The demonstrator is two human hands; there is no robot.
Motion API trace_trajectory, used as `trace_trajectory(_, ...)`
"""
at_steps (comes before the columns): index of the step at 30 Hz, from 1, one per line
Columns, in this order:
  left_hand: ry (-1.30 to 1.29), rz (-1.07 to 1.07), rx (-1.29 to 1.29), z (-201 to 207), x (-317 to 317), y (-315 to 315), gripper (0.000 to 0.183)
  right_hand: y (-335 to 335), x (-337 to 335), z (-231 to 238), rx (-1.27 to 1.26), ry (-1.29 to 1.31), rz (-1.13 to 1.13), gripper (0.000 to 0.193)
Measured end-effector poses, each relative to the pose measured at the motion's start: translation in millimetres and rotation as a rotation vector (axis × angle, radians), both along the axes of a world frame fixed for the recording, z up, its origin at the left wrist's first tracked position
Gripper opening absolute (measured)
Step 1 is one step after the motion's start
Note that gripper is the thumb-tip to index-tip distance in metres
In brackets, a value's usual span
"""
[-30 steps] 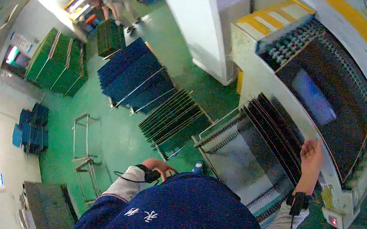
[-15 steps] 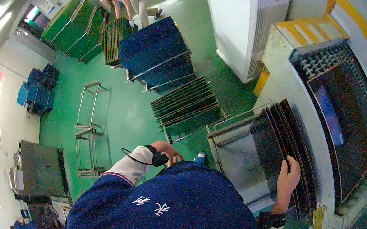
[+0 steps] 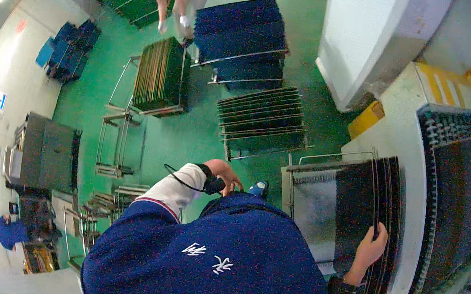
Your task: Loading black panels into a processing machine and organizing stacks of panels.
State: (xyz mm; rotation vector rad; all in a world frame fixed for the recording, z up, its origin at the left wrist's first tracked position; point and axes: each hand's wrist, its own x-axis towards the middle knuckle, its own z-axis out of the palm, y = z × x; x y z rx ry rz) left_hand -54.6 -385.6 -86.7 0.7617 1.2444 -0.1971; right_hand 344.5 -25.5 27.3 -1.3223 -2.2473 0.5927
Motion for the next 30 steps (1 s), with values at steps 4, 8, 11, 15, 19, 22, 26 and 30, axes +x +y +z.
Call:
trace_trajectory(4,-0.022,0.009,0.026,-8,-6,-8,0.090,5,-2,-5,0.025,-0.070,0.018,0.030)
trace_trajectory(8,-0.002,0.016,0.070,-15,-10,-20,0.088,7,-7,-5,0.037,-0.161,0.003,0.030)
trace_trajectory(11,0.022,0.039,0.058,-7,-13,-22,0.083,15,-5,-16,0.014,-0.211,-0.006,0.033)
trace_trajectory(15,-0.011,0.106,0.023,7,-17,-26,0.083,16,-10,-13,0.002,-0.396,-0.029,0.038)
trace_trajectory(19,-0.014,0.096,0.067,1,-19,-30,0.086,31,-8,-20,-0.002,-0.557,-0.022,0.045)
trace_trajectory(22,-0.009,0.076,0.102,5,-20,-30,0.084,37,-15,-12,-0.135,-0.696,-0.006,0.052)
trace_trajectory(26,-0.094,0.114,0.023,-3,-24,-32,0.081,42,-7,-25,-0.080,-0.668,-0.001,0.055)
trace_trajectory(30,-0.032,0.123,0.047,18,-22,-32,0.082,23,-17,-11,-0.091,-0.593,-0.021,0.055)
